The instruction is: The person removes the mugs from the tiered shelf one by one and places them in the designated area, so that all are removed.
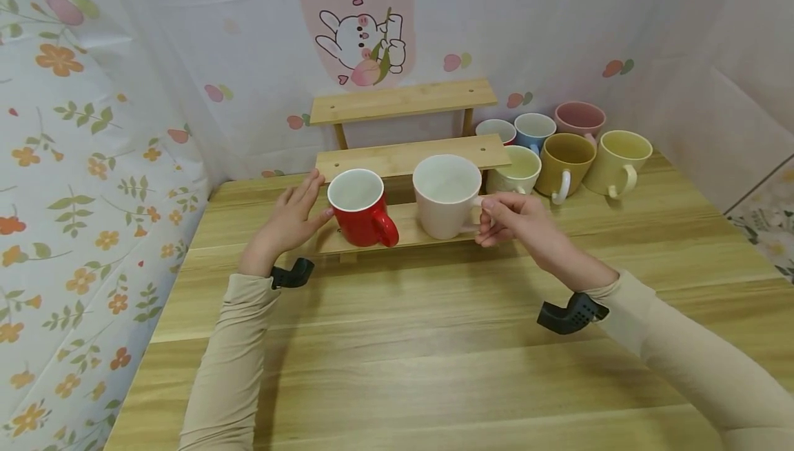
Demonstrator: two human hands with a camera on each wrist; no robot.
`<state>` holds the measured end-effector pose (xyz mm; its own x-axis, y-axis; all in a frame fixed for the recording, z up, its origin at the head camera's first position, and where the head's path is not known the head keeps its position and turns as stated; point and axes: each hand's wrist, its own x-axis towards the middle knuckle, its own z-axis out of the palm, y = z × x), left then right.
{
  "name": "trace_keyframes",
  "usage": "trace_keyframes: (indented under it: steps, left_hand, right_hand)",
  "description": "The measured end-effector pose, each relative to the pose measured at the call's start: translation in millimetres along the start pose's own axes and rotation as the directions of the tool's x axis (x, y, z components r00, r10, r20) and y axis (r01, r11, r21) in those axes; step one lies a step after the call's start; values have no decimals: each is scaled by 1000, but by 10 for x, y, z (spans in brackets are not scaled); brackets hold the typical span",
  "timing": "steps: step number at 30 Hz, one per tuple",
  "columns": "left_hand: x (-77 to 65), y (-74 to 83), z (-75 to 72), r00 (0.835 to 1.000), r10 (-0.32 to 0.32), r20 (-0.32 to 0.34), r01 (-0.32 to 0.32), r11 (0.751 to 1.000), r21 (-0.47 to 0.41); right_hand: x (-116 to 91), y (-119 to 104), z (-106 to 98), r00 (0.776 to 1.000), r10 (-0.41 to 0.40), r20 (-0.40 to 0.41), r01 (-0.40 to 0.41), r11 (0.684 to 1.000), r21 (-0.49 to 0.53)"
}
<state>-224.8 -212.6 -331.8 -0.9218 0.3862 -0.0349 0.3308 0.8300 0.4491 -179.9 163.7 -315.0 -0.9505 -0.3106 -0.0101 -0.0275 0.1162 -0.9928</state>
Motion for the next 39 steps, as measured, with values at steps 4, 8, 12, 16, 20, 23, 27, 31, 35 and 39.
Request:
trace_keyframes:
  steps: [4, 8, 12, 16, 20, 23, 27, 31, 35, 39]
  left_hand:
    - [1, -8, 6, 1000, 3, -3, -3, 1000, 1]
    - [7, -20, 15, 1000, 0, -5, 0, 1000, 2]
    - [13, -32, 19, 1000, 4, -2, -4, 1000, 7]
    - [17, -39, 19, 1000, 5, -2, -5, 1000, 18]
    - [26, -34, 18, 1000, 12, 0, -12, 1000, 23]
    - [26, -24, 17, 1000, 15, -1, -15, 1000, 22]
    - [19, -26, 14, 1000, 14, -5, -13, 1000, 23]
    - [13, -39, 10, 1000, 11, -11, -10, 1000, 25]
    - [12, -34, 7, 1000, 10, -8, -10, 1000, 23]
    - [15, -23, 15, 1000, 7, 1, -7, 1000, 19]
  right_hand:
    - [-87, 7, -111, 999, -33, -9, 33, 999, 37]
    - [-192, 19, -237, 997, -70, -22, 71, 995, 64]
    - [-306, 31, -357, 993, -108, -53, 114, 986, 119]
    - [-411, 26, -481, 985, -145, -96, 161, 969, 187]
    - [-523, 30, -624, 976, -172, -130, 200, 947, 251]
    - [-604, 47, -731, 970, -187, -152, 225, 930, 289]
    - [-690, 84, -856, 965, -171, -201, 226, 929, 293]
    - [-739, 151, -959, 964, -134, -231, 204, 926, 316]
    - [-761, 274, -1026, 965, -82, -249, 167, 923, 346]
    - [-747, 418, -1041, 960, -23, -279, 123, 930, 346]
